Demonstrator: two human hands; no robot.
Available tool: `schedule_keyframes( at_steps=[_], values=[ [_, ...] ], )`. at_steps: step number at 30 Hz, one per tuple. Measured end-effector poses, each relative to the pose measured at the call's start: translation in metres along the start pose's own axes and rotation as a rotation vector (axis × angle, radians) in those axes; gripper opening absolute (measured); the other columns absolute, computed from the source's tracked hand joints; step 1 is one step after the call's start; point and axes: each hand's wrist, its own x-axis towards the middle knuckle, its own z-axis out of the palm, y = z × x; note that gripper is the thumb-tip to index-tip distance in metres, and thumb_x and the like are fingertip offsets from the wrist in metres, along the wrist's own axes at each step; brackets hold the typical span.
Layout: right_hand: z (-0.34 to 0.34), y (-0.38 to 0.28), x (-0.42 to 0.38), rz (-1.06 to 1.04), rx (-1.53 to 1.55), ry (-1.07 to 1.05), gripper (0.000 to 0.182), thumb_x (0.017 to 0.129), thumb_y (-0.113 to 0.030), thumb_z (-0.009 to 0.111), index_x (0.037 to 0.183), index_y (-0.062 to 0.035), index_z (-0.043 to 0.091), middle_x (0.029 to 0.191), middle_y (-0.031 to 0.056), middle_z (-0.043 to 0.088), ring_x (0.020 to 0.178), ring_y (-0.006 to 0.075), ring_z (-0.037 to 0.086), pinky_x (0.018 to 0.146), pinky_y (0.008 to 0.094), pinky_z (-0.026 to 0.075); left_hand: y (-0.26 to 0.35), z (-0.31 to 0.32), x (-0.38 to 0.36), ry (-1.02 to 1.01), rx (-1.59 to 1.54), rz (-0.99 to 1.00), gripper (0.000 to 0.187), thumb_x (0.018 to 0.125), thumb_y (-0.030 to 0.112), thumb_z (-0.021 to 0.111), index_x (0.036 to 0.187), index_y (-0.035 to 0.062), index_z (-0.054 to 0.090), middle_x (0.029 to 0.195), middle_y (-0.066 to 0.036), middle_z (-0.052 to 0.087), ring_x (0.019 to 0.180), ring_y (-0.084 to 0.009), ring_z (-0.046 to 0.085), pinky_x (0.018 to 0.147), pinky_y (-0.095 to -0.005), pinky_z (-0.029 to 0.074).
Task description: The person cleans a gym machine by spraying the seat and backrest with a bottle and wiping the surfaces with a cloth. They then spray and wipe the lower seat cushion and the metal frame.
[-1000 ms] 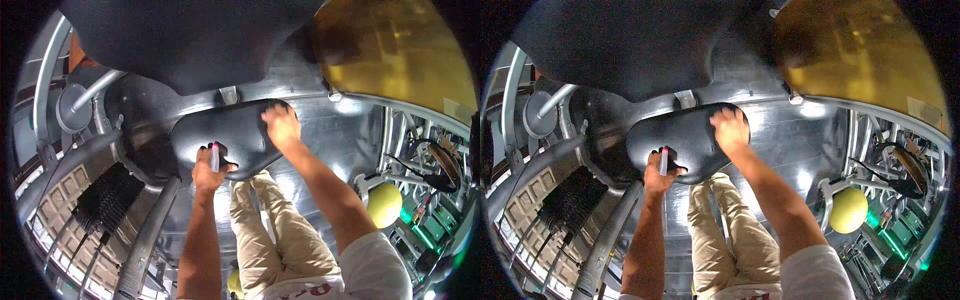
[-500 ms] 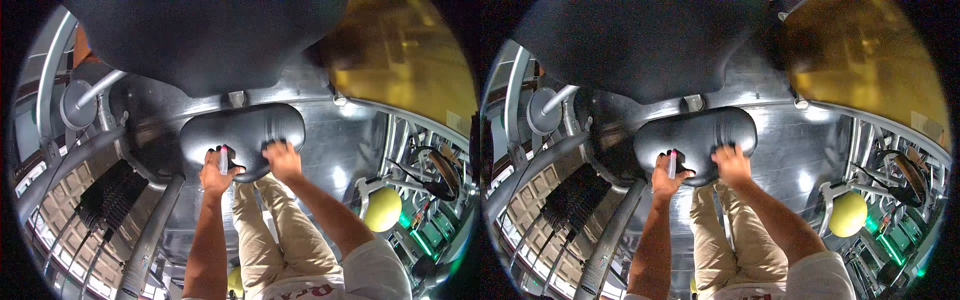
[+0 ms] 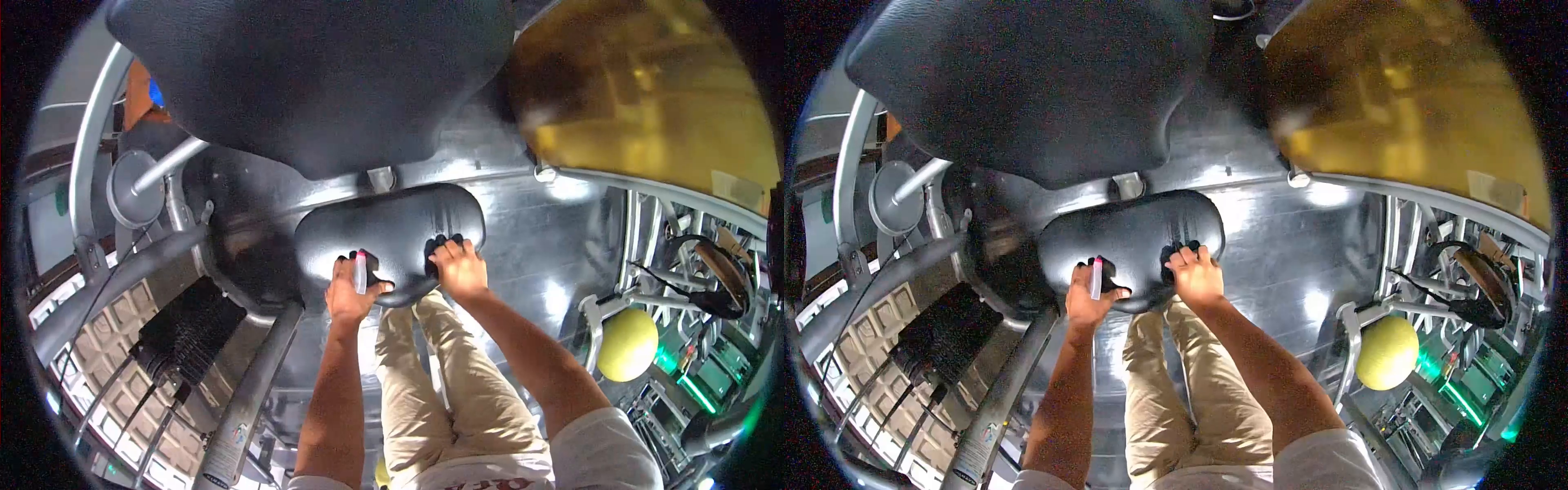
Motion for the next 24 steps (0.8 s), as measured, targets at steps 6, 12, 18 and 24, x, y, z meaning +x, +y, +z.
schedule_keyframes(
  at_steps=[6,12,18,24],
  values=[
    [0.029,0.02,0.105,0.173,-0.05,-0.062,0.023,0.1,-0.031,0.055,0.1,-0.0117,0.069,0.111,0.0049,0.066,0.119,0.035,0.058,0.079,0.0465,0.059,-0.005,0.006,-0.003,0.013,-0.055,0.018,0.059,0.06,0.034,0.097,0.109,0.0158,0.068,0.109,-0.009,0.062,0.102,-0.0357,0.065,0.086,-0.0474,0.053],
    [0.022,-0.032,0.017,0.147,0.126,-0.17,0.019,0.096,-0.028,0.057,0.101,-0.0165,0.071,0.11,0.0039,0.066,0.111,0.034,0.058,0.081,0.0471,0.059,-0.001,0.004,-0.004,-0.02,0.03,-0.036,0.064,0.06,0.032,0.097,0.114,0.0157,0.066,0.114,-0.008,0.061,0.105,-0.0333,0.065,0.088,-0.0473,0.052],
    [0.02,0.028,0.055,0.173,0.044,0.067,0.018,0.096,-0.02,0.054,0.098,-0.0122,0.07,0.101,0.008,0.07,0.096,0.0367,0.064,0.083,0.0468,0.059,0.003,0.005,-0.005,-0.007,0.045,-0.012,0.069,0.059,0.035,0.097,0.116,0.0138,0.064,0.116,-0.009,0.06,0.108,-0.0343,0.064,0.091,-0.0476,0.052],
    [0.024,-0.023,0.02,0.34,0.179,-0.004,0.027,0.095,-0.035,0.063,0.103,-0.0103,0.072,0.112,0.0131,0.071,0.105,0.0405,0.063,0.085,0.0508,0.057,-0.008,0.011,-0.003,0.023,0.071,0.039,0.069,0.06,0.034,0.097,0.115,0.0084,0.063,0.114,-0.013,0.06,0.107,-0.0341,0.063,0.094,-0.046,0.051]
  ],
)
